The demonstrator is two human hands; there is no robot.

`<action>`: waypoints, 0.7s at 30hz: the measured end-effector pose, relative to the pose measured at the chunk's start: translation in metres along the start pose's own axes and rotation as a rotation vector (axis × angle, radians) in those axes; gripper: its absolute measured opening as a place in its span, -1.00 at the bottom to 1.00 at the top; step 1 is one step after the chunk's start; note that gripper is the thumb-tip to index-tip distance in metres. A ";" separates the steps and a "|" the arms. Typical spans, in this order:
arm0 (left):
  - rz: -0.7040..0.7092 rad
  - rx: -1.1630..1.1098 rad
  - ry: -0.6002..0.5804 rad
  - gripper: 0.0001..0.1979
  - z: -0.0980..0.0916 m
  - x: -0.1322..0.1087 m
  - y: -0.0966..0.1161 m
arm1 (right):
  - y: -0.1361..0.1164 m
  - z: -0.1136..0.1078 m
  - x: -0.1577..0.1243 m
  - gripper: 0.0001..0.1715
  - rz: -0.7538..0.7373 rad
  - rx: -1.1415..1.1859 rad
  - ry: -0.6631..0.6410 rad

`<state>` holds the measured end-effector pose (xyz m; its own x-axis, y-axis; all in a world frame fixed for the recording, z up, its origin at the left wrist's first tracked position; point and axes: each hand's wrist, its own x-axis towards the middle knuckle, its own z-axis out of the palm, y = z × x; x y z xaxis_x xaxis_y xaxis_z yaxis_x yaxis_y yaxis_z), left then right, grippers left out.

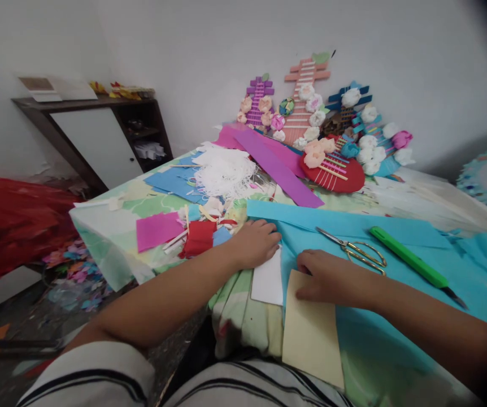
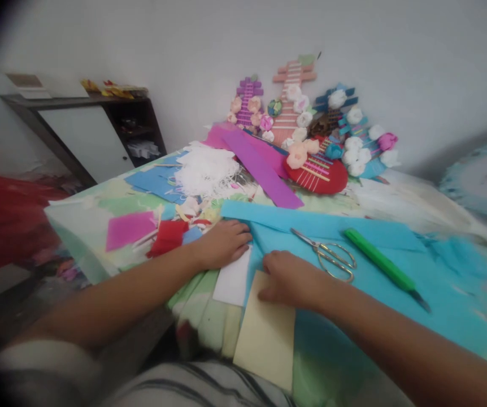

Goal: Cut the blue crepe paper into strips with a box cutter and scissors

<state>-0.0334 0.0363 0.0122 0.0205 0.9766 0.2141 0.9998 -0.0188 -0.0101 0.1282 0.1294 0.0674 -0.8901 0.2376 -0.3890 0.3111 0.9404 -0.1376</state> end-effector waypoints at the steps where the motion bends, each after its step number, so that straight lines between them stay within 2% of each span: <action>1: -0.002 -0.002 0.000 -0.76 -0.001 0.000 0.000 | 0.003 -0.003 0.001 -0.81 -0.013 0.041 -0.030; 3: -0.007 -0.006 0.002 -0.76 -0.002 0.000 0.001 | 0.013 -0.013 0.005 -0.87 -0.091 0.127 -0.090; 5: -0.011 -0.011 0.003 -0.77 -0.003 -0.001 0.001 | 0.024 -0.024 0.013 -0.84 -0.159 0.253 -0.103; 9: -0.013 -0.016 0.008 -0.77 -0.003 -0.001 0.001 | 0.041 -0.036 0.038 -0.74 -0.081 0.380 -0.004; 14: -0.041 -0.012 0.012 -0.72 -0.001 0.001 -0.001 | 0.049 -0.023 0.065 -0.77 -0.048 0.379 0.053; 17: -0.057 -0.016 0.004 -0.71 0.001 0.002 -0.003 | 0.055 -0.016 0.071 -0.79 -0.036 0.389 0.070; 21: -0.089 -0.019 0.014 -0.67 0.002 0.004 -0.005 | 0.065 -0.019 0.074 -0.78 -0.048 0.417 0.067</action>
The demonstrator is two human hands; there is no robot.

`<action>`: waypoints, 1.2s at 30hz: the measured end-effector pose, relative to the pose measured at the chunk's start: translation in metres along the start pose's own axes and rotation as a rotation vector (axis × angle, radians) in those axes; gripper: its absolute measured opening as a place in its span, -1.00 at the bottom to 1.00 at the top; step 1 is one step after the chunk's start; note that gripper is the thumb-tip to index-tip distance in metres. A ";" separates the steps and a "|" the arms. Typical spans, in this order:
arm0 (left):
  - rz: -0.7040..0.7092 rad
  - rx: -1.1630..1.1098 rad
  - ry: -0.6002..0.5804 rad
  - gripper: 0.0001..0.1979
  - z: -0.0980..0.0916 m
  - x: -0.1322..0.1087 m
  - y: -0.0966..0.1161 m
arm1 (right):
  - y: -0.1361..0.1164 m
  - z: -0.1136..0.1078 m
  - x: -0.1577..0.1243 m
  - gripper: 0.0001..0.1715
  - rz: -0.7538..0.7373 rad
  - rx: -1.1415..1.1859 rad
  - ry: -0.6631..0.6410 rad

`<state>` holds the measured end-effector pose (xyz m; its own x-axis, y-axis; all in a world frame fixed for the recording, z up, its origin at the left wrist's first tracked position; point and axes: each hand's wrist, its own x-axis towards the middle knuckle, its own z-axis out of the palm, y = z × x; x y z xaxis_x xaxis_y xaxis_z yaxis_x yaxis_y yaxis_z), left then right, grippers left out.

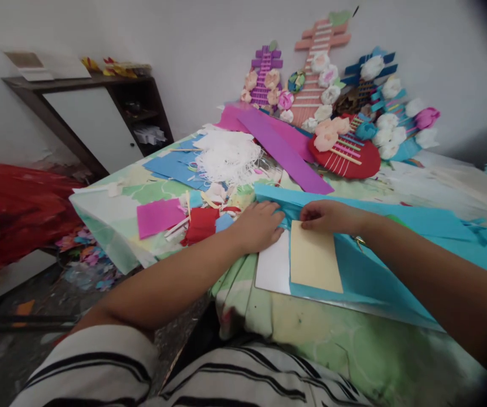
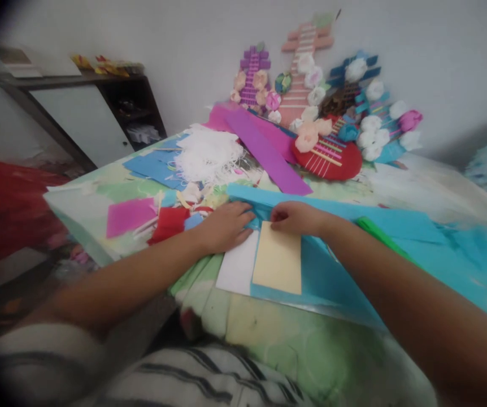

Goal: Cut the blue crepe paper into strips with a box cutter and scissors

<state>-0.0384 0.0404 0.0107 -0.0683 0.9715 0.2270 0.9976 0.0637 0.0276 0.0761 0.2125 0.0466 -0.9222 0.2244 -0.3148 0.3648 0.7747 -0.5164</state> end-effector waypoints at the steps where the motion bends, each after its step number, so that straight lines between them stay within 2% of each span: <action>1: -0.003 -0.002 0.001 -0.67 0.000 0.000 0.000 | 0.002 -0.002 0.001 -0.78 -0.007 0.004 -0.004; 7: 0.005 -0.011 -0.023 -0.67 0.003 0.002 -0.003 | 0.008 -0.003 0.007 -0.76 -0.021 -0.003 0.011; 16: 0.013 -0.006 -0.042 -0.65 0.006 0.003 -0.005 | -0.010 0.009 -0.009 -0.75 -0.045 -0.135 -0.006; 30: 0.014 0.012 -0.061 -0.65 0.004 0.003 -0.003 | -0.003 0.018 -0.018 -0.77 -0.043 -0.082 0.158; 36: 0.002 0.017 -0.064 -0.65 0.004 0.003 -0.003 | 0.003 0.018 -0.016 -0.78 -0.042 -0.035 0.157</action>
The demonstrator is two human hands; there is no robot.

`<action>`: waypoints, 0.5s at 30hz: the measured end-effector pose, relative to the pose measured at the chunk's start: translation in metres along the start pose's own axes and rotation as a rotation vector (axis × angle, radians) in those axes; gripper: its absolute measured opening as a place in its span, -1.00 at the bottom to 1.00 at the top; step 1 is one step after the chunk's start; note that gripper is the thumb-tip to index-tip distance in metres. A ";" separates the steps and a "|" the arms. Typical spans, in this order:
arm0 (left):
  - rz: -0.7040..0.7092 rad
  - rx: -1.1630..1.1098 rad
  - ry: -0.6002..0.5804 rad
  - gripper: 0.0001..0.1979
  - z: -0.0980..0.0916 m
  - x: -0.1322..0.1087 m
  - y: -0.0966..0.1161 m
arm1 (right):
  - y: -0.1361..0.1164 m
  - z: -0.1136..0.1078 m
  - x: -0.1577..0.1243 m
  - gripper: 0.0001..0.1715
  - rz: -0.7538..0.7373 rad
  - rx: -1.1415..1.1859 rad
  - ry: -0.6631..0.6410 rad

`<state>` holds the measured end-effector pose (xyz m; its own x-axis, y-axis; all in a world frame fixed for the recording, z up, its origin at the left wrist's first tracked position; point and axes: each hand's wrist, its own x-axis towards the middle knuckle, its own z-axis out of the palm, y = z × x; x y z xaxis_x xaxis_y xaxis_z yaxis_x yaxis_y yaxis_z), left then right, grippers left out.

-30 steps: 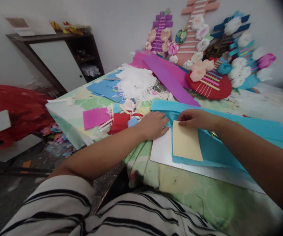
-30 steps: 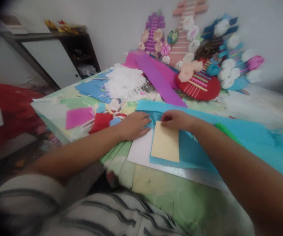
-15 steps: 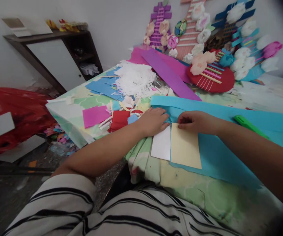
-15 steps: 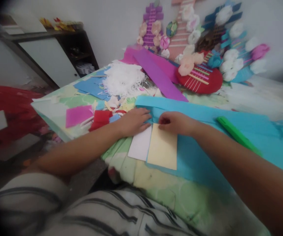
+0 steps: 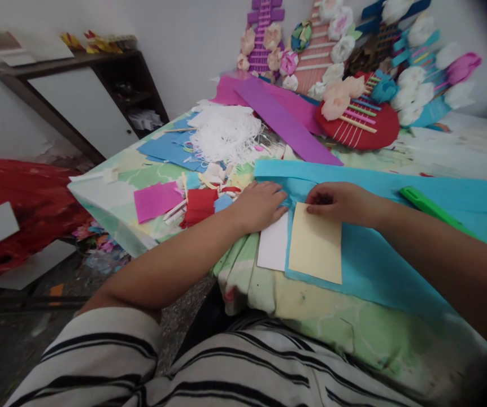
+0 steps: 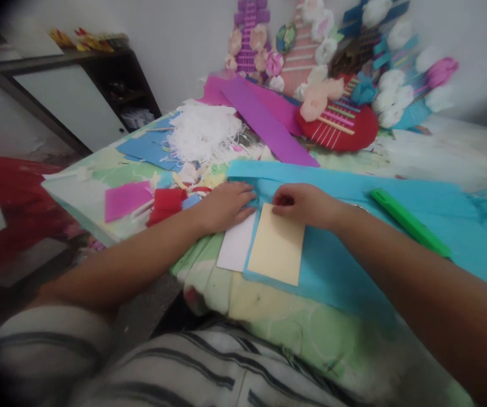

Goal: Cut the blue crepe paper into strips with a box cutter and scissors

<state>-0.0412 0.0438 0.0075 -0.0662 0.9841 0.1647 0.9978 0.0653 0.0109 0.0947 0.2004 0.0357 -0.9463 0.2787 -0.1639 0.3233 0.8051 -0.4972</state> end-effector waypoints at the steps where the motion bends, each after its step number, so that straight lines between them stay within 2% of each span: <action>1: -0.001 0.001 0.000 -0.66 0.000 0.000 0.000 | 0.000 0.000 0.000 -0.78 -0.001 0.005 -0.002; 15: -0.007 -0.015 -0.015 -0.64 0.001 0.001 -0.001 | -0.011 0.004 0.002 -0.76 0.028 -0.029 0.008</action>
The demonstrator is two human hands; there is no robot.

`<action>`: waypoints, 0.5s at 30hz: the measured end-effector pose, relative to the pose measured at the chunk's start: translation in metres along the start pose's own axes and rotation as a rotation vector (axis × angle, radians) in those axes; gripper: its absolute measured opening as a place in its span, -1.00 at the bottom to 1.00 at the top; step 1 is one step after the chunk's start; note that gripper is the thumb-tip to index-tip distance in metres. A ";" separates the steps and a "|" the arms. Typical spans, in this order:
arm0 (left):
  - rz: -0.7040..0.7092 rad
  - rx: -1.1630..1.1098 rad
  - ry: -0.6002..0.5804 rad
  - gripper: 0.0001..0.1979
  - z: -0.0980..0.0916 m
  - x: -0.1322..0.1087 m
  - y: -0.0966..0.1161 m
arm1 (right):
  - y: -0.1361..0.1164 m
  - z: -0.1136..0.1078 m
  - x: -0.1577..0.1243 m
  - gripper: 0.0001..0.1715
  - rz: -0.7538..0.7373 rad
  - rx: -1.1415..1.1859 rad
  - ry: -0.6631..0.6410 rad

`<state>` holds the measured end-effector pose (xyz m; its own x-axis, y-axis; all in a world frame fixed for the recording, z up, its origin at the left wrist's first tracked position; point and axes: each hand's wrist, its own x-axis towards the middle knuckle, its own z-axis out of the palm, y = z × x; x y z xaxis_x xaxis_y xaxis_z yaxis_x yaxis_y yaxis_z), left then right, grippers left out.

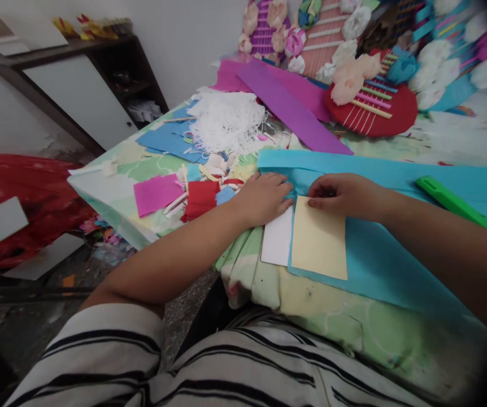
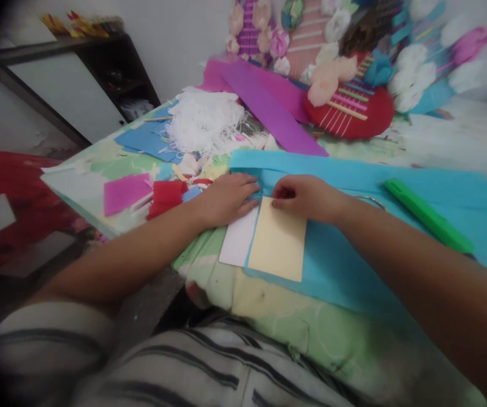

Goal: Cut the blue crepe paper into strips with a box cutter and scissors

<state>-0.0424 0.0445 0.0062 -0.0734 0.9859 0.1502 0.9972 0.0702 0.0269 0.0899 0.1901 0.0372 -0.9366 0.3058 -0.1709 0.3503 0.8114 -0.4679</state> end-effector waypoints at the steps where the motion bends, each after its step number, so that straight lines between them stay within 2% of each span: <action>1: 0.000 0.000 0.000 -0.64 0.000 0.000 0.000 | 0.000 0.001 0.000 -0.77 0.000 0.002 0.006; 15: -0.007 0.003 0.003 -0.65 0.000 -0.001 0.000 | 0.000 0.005 0.000 -0.77 -0.017 0.037 0.047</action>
<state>-0.0420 0.0439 0.0061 -0.0802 0.9849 0.1532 0.9967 0.0773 0.0246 0.0899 0.1882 0.0331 -0.9410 0.3158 -0.1219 0.3329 0.7982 -0.5020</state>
